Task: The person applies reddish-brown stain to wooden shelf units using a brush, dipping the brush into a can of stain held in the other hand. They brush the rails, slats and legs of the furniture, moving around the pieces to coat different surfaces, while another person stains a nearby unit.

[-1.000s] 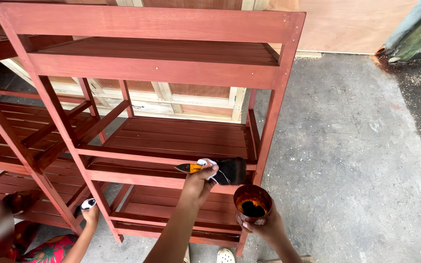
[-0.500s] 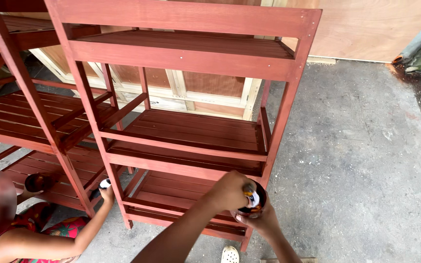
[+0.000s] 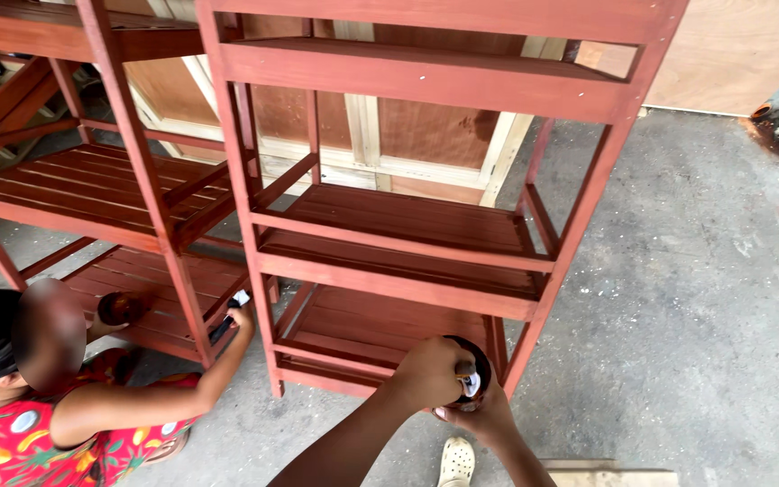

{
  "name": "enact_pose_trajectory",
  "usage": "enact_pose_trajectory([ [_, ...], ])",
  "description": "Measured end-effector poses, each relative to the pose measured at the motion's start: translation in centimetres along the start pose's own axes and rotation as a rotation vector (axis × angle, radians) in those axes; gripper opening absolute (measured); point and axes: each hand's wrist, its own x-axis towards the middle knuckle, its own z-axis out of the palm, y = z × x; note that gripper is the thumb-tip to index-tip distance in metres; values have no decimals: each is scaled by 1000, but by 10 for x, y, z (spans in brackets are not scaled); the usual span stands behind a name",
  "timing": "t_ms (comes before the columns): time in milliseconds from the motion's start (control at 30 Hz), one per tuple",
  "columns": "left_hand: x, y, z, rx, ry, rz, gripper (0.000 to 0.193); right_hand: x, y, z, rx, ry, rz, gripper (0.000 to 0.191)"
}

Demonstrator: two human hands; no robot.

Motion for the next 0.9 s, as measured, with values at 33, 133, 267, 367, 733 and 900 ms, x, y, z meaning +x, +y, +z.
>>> enact_pose_trajectory([
  [33, -13, -3, -9, -58, 7, -35, 29, -6, 1, 10, 37, 1, 47, 100],
  [133, -46, -19, -37, -228, 153, -77, 30, -19, 0, 41, 116, -1, 88, 99],
  [267, -89, -39, -55, -760, 245, -256, 23, -40, -8, 79, 82, 3, 41, 99],
  [367, -117, -52, -57, -1065, 275, -457, 25, -56, -17, 107, 26, 20, 10, 100],
  [733, -150, -34, -66, -1022, 161, -417, 26, -106, -57, 128, 52, 86, 68, 99],
  [900, -146, -25, -72, -630, 113, -262, 22, -123, -59, 118, -49, 135, 72, 99],
])
